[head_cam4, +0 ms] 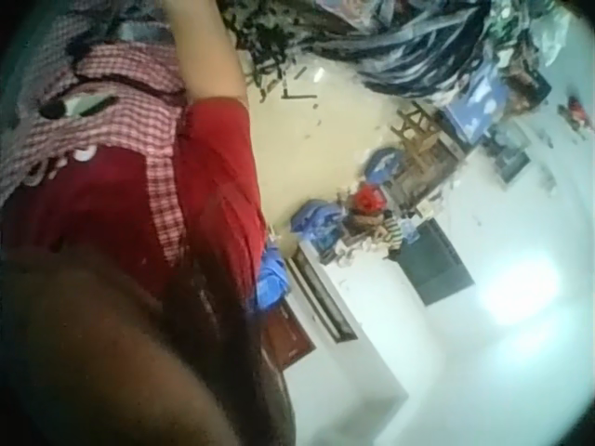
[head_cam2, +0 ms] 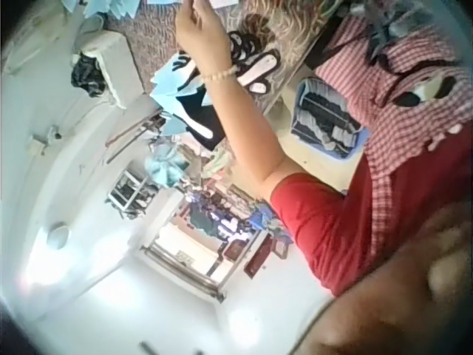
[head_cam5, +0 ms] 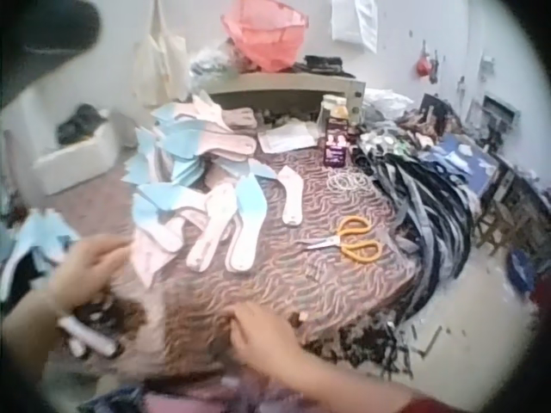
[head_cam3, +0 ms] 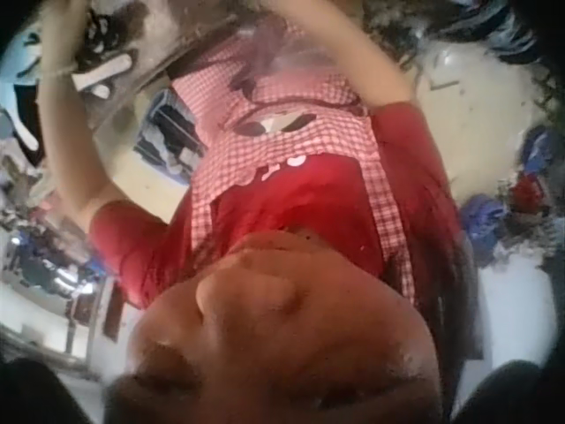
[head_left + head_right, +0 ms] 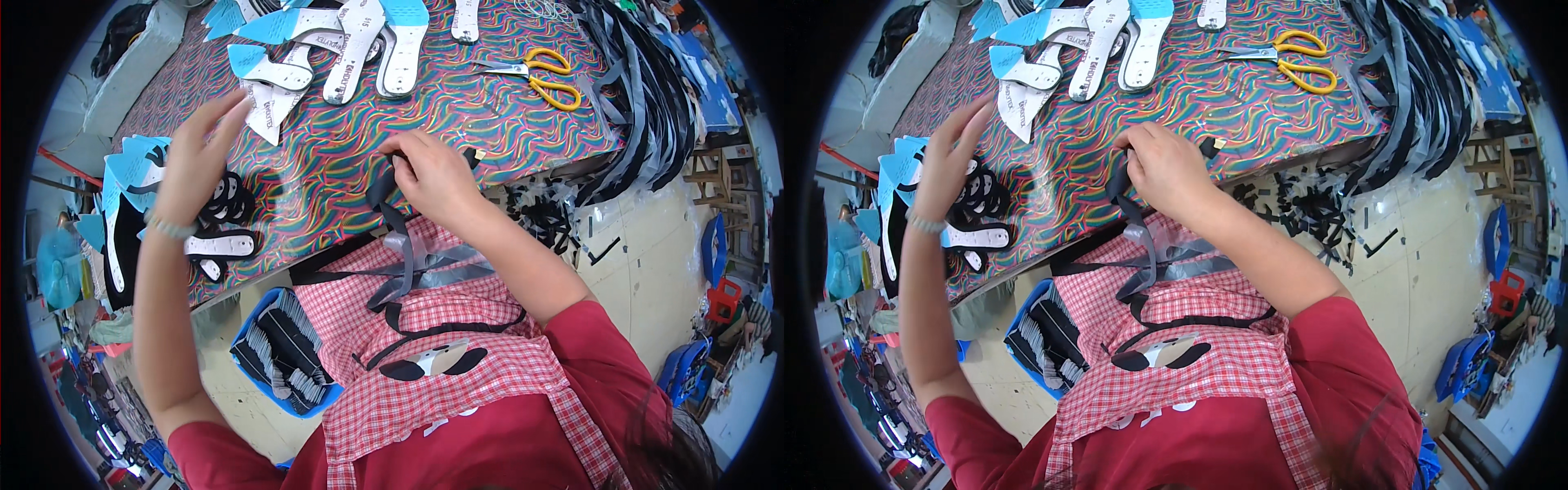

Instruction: The person assembles slipper components by hand, attaching black elastic straps to light blue and white slipper soles. They repeatedly pick up a sole, thread the strap through the holes, and trim excess strap material with yellow-handled scissors. The finished slipper pairs are stacked on the table and eventually bundled with a white rubber band.

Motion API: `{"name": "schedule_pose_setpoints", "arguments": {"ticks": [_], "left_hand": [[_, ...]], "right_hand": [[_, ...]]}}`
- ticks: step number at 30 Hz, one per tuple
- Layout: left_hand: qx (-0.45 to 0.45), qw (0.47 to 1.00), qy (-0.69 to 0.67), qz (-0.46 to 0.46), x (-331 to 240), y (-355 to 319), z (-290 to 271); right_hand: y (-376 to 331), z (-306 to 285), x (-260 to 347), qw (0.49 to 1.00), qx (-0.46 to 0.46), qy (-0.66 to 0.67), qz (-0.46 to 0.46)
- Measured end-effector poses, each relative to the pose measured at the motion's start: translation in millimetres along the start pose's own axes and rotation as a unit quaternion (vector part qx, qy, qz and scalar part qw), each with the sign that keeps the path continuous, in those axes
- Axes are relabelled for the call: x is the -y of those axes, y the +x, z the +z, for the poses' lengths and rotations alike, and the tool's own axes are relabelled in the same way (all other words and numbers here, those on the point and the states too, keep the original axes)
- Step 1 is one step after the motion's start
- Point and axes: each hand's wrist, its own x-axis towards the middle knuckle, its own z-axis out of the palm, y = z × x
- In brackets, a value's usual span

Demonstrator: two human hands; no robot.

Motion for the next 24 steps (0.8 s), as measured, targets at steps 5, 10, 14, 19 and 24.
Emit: {"name": "schedule_pose_setpoints", "arguments": {"ticks": [5,10,14,19,24], "left_hand": [[-0.184,0.963,0.137,0.14,-20.5,129.7,104.7],[-0.083,0.952,0.293,-0.024,-20.1,192.7,137.2],[0.072,0.988,-0.111,-0.081,4.0,186.5,83.6],[0.143,0.834,-0.524,-0.093,-54.2,30.7,75.5],[-0.101,0.782,-0.594,-0.16,-102.0,-82.5,108.9]], "right_hand": [[-2.2,2.3,11.1,0.905,0.015,0.405,0.131],[-7.6,-20.3,16.4,0.868,0.045,0.461,0.181],[-12.6,-44.1,16.7,0.789,0.057,0.557,0.253],[-4.0,-42.2,9.7,0.868,-0.033,0.475,0.141],[-13.4,-35.7,46.2,0.745,0.087,0.629,0.206]]}}
